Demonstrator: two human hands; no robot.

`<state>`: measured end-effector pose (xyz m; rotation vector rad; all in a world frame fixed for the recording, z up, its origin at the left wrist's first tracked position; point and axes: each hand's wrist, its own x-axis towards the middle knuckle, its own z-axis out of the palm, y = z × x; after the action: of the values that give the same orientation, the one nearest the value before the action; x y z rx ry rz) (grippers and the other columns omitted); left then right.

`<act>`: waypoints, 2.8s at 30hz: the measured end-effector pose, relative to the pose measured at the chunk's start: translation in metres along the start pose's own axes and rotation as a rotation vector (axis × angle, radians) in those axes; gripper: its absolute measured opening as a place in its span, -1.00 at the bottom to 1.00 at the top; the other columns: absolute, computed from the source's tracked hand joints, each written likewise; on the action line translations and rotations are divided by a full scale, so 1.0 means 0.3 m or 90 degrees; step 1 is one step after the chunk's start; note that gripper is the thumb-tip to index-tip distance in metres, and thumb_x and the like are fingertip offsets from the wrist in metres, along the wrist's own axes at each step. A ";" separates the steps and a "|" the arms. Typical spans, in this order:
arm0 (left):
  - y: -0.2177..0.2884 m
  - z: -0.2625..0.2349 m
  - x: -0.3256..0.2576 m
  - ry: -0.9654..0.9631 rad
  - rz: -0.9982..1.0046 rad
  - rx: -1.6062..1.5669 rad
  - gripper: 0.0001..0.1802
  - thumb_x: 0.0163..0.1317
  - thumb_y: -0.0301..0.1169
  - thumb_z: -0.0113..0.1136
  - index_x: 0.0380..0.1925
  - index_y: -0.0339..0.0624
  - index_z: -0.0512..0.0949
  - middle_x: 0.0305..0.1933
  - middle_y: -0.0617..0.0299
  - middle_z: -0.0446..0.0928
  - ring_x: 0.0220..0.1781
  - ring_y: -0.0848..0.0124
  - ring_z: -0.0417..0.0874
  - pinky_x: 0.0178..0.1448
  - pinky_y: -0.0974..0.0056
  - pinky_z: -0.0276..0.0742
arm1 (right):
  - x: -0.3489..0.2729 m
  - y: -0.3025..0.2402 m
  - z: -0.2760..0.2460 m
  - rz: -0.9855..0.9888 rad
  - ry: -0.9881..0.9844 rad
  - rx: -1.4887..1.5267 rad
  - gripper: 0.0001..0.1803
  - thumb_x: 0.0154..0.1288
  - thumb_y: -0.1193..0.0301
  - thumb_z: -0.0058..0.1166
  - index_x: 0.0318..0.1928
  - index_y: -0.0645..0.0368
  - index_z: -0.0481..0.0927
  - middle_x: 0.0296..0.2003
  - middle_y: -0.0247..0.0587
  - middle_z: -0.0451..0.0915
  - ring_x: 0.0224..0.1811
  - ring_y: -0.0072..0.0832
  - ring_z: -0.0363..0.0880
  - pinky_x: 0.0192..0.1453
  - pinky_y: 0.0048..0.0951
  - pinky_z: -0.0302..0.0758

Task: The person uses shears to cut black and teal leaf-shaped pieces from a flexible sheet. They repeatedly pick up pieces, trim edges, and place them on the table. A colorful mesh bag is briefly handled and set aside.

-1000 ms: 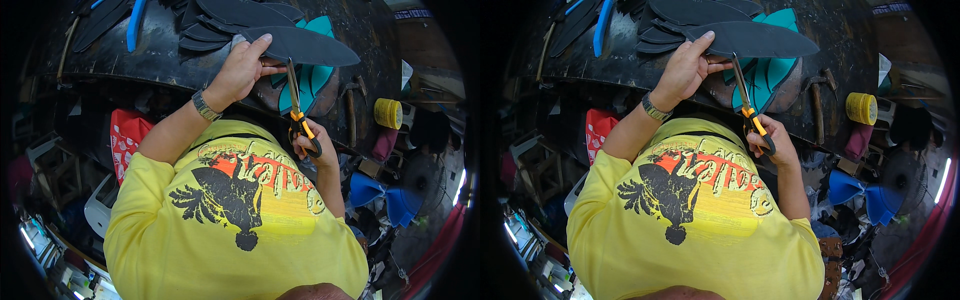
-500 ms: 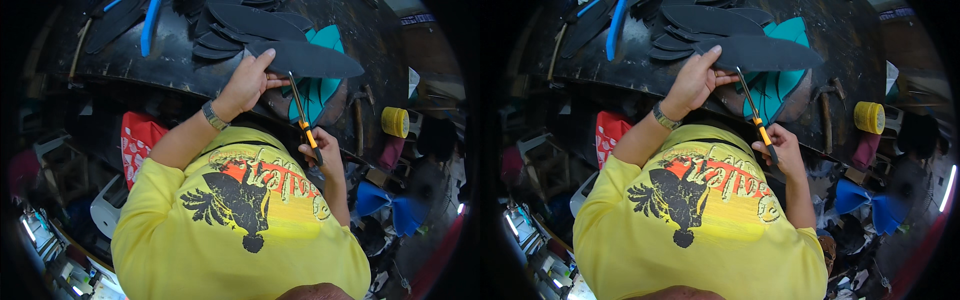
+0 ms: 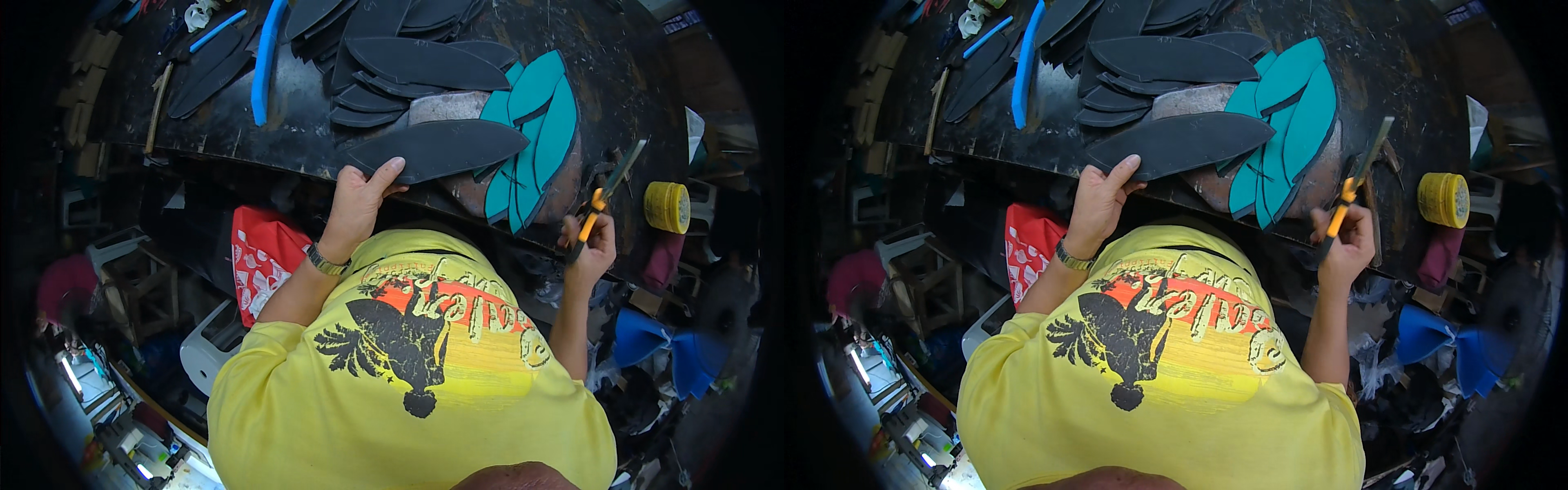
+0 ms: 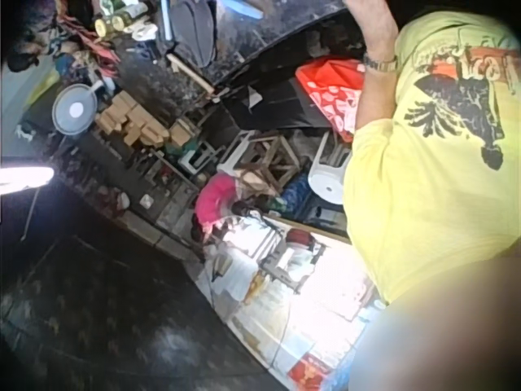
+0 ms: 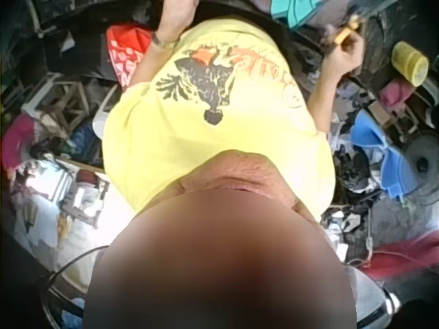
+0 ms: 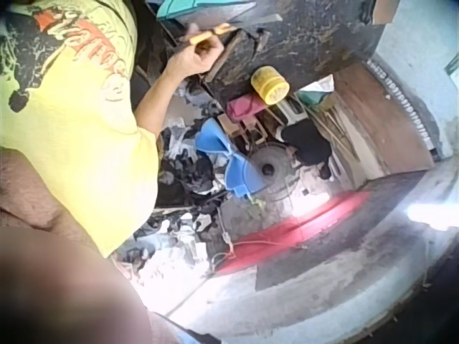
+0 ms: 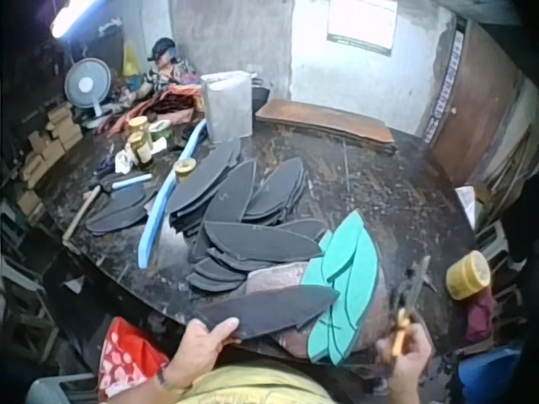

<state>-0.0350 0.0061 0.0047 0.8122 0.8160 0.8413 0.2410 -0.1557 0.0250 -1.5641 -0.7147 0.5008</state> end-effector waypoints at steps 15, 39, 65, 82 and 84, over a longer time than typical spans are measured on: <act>0.114 0.154 0.203 -0.200 0.209 0.505 -0.34 0.27 -0.46 0.25 0.35 -0.34 0.27 -0.06 0.11 0.66 -0.11 0.54 0.63 0.04 0.40 0.55 | 0.089 0.095 0.016 0.015 0.073 0.253 -0.74 0.33 0.37 0.19 -0.12 0.20 0.42 -0.49 -0.28 0.53 -0.59 -0.63 0.46 -0.54 -0.68 0.42; -0.035 0.409 0.226 -0.326 0.596 0.768 -0.53 0.07 -0.18 0.41 -0.07 -0.20 0.59 -0.01 0.04 0.52 0.06 0.12 0.53 0.08 0.12 0.49 | 0.093 0.108 0.009 0.018 0.048 0.288 -0.75 0.30 0.42 0.21 -0.11 0.21 0.45 -0.48 -0.25 0.53 -0.60 -0.62 0.45 -0.52 -0.67 0.41; 0.008 0.388 0.339 -0.252 0.081 0.206 -0.58 0.25 -0.54 0.11 0.14 -0.37 0.47 -0.09 0.09 0.64 -0.14 0.38 0.71 -0.11 0.35 0.71 | 0.100 0.115 -0.002 0.026 0.016 0.310 -0.78 0.32 0.43 0.20 -0.11 0.19 0.46 -0.45 -0.27 0.52 -0.53 -0.62 0.46 -0.46 -0.66 0.44; -0.071 0.379 0.126 -0.410 -0.138 -0.024 -0.62 0.26 -0.52 0.24 0.08 -0.26 0.44 -0.06 0.24 0.62 -0.09 0.54 0.65 0.03 0.42 0.60 | 0.031 -0.072 0.064 0.139 -0.027 0.276 -0.76 0.25 0.46 0.24 -0.12 0.19 0.50 -0.37 -0.27 0.62 -0.46 -0.52 0.58 -0.29 -0.56 0.52; -0.084 0.392 0.110 -0.440 -0.106 0.075 -0.63 0.30 -0.45 0.22 0.08 -0.26 0.44 -0.08 0.29 0.61 -0.07 0.59 0.62 0.05 0.43 0.56 | 0.041 -0.065 0.089 0.148 0.005 0.312 -0.74 0.19 0.51 0.26 -0.12 0.19 0.50 -0.35 -0.30 0.62 -0.40 -0.52 0.60 -0.24 -0.54 0.53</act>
<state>0.0869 -0.0084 0.0260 1.0390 0.3111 0.3210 0.2284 -0.1274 0.0422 -1.1883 -0.3643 0.7769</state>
